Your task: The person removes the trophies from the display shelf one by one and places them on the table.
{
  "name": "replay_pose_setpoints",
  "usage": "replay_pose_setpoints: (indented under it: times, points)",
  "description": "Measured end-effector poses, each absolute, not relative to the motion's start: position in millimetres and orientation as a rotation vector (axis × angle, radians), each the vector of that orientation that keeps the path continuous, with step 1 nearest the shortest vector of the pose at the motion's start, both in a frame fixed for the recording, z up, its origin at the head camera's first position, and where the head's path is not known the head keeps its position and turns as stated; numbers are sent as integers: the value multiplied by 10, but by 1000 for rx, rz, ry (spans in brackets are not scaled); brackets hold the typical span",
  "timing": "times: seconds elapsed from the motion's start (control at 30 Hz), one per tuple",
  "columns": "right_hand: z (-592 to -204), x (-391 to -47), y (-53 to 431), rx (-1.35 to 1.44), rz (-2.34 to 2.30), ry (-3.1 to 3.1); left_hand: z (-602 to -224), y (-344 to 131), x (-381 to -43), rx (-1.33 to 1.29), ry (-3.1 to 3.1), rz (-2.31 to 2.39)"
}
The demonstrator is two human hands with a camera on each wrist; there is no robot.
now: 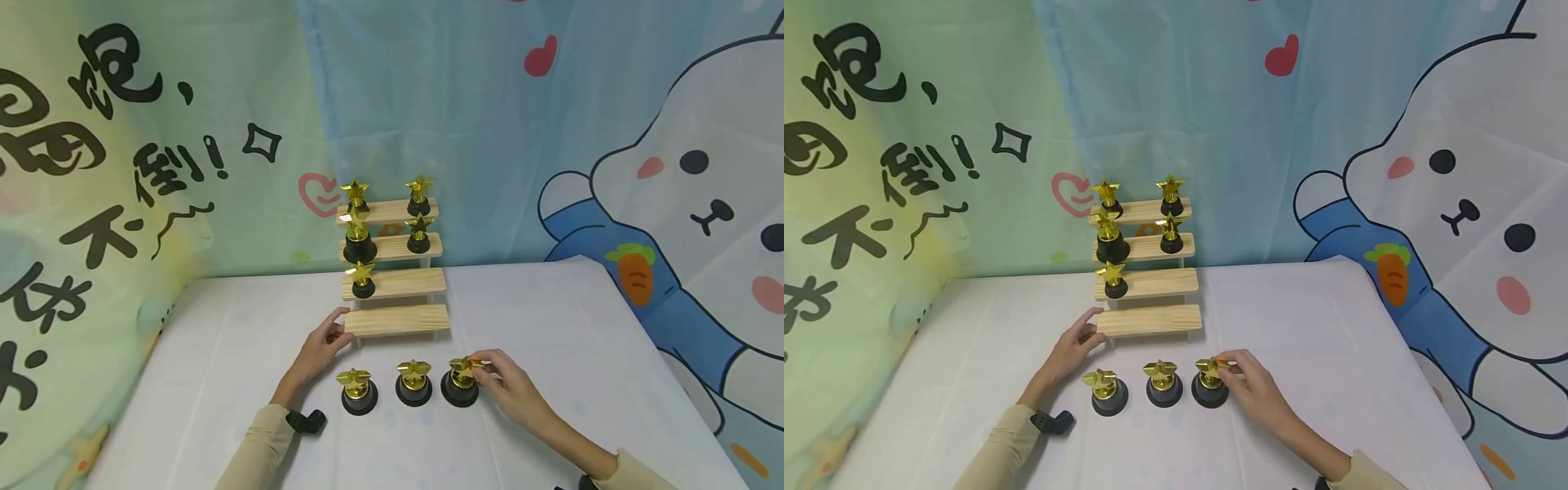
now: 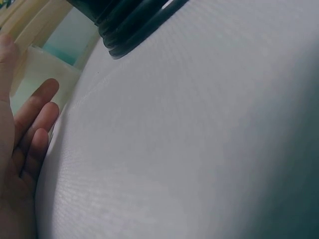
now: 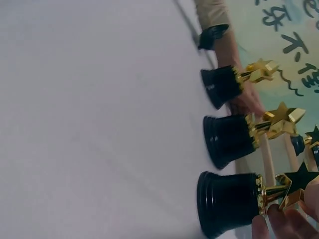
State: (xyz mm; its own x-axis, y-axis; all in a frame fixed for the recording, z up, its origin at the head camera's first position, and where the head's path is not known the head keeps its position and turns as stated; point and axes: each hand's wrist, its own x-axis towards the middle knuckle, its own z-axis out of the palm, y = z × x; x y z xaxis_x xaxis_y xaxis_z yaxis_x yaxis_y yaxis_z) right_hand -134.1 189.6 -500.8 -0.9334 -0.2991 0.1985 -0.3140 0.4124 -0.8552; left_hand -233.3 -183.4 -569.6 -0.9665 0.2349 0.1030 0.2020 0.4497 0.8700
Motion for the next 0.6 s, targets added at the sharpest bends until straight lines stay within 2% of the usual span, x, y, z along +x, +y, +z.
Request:
replay_pose_setpoints:
  times: [0.37,0.6]
  points:
    - [-5047,-1347,1935,624,1326,-2667,-5357,-1779,-2192,444,2631,1576]
    - [-5003,-1338,1963,564,1310,-2722,-5609,-1813,-2294,392,2652,1567]
